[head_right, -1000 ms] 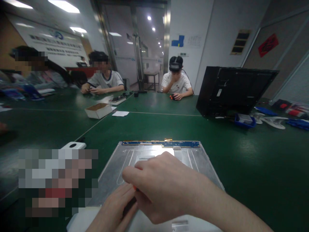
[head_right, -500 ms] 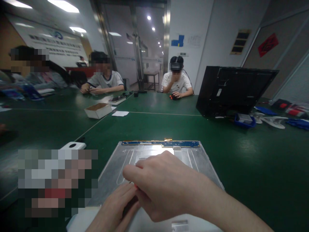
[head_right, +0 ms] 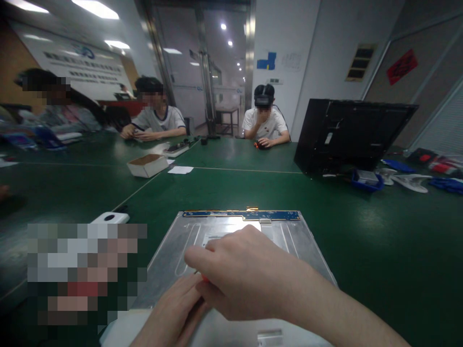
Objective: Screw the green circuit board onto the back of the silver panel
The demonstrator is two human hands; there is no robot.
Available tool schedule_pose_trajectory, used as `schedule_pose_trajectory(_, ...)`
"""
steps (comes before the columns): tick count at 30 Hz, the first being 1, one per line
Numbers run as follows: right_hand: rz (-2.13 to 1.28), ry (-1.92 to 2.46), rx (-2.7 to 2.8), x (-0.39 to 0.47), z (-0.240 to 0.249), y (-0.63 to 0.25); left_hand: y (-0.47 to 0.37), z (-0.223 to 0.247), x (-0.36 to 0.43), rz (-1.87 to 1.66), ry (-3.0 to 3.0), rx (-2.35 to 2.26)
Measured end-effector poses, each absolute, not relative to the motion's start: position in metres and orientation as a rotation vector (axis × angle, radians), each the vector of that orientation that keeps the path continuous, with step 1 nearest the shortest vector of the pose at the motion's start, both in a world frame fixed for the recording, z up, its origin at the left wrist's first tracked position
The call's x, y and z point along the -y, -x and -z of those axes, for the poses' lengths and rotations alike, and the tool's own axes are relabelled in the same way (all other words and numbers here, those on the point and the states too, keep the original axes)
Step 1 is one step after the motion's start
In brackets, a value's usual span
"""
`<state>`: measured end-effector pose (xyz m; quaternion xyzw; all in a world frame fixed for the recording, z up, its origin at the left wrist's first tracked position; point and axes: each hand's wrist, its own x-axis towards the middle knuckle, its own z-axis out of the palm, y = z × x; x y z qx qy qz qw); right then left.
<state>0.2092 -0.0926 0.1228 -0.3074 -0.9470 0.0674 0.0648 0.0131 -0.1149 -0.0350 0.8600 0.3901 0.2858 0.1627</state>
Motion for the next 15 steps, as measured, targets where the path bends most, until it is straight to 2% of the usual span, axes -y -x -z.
schedule_pose_trajectory(15,-0.202,0.926,2.864,0.0933,-0.1237,-0.2101,-0.0141,0.0313,0.1164,-0.797,-2.470,-1.161)
